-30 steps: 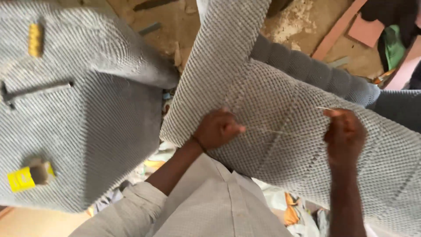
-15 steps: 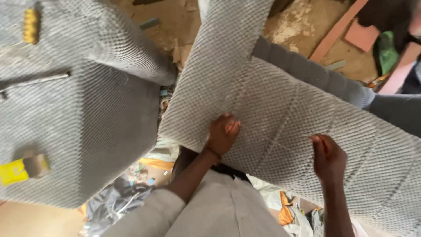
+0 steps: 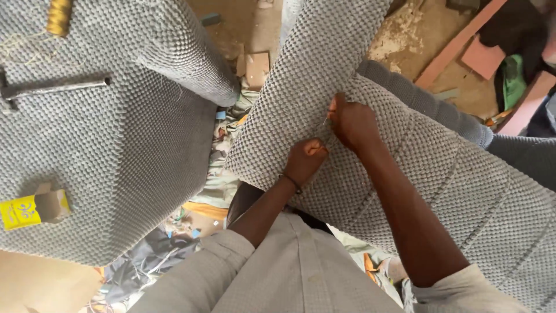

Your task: Hand-sewing and tufting fabric onto a furniture frame using a needle and thread.

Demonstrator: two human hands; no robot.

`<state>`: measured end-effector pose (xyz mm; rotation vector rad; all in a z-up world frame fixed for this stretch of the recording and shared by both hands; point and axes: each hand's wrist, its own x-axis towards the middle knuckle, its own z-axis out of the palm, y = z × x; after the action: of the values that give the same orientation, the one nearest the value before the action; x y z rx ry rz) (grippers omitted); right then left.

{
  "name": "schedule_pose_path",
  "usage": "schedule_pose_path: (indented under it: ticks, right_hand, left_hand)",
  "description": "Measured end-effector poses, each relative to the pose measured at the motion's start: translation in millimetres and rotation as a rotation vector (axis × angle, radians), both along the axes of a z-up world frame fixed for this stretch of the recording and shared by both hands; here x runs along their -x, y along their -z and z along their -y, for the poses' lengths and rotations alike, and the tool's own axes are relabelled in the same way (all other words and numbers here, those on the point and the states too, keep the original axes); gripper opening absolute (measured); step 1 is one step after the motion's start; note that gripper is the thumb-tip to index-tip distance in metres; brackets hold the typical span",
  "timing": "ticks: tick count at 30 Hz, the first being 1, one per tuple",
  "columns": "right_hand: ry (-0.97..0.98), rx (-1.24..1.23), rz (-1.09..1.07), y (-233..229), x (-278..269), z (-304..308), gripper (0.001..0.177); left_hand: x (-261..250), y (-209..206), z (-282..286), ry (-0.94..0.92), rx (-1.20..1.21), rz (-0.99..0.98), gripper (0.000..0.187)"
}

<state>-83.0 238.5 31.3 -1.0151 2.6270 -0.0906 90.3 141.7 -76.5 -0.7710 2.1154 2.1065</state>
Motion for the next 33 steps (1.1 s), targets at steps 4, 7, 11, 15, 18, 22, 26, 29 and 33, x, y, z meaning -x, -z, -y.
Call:
schedule_pose_path:
  ticks: [4, 7, 11, 15, 18, 22, 26, 29, 33]
  right_hand:
    - [0.044, -0.035, 0.081, -28, 0, 14, 0.017]
    - [0.033, -0.032, 0.107, -33, 1, 17, 0.015]
    - [0.088, 0.013, 0.274, 3, 20, 5, 0.017]
    - [0.173, -0.026, 0.461, -20, 19, 15, 0.019]
    - [0.244, 0.019, 0.627, -23, 26, 16, 0.015]
    - [0.317, 0.224, 0.756, -22, 30, 9, 0.028]
    - [0.338, 0.279, 0.762, -33, 27, 14, 0.027]
    - [0.306, 0.212, 0.867, -36, 32, 19, 0.035]
    - [0.294, 0.103, 0.904, -55, 30, 35, 0.039]
  left_hand:
    - [5, -22, 10, 0.009, -0.097, -0.013, 0.036]
    - [5, -29, 10, 0.015, -0.109, -0.002, 0.035]
    - [5, -19, 2, -0.009, -0.079, -0.024, 0.037]
    - [4, -44, 3, -0.005, -0.054, -0.083, 0.04]
    - [2, -19, -13, 0.031, -0.026, -0.159, 0.045]
    - [5, -34, -29, 0.035, 0.044, -0.136, 0.042]
    - [7, -63, -31, 0.047, 0.07, -0.102, 0.042]
    - [10, -67, -32, 0.089, 0.116, -0.076, 0.04]
    - [15, -64, -48, 0.101, 0.245, -0.161, 0.043]
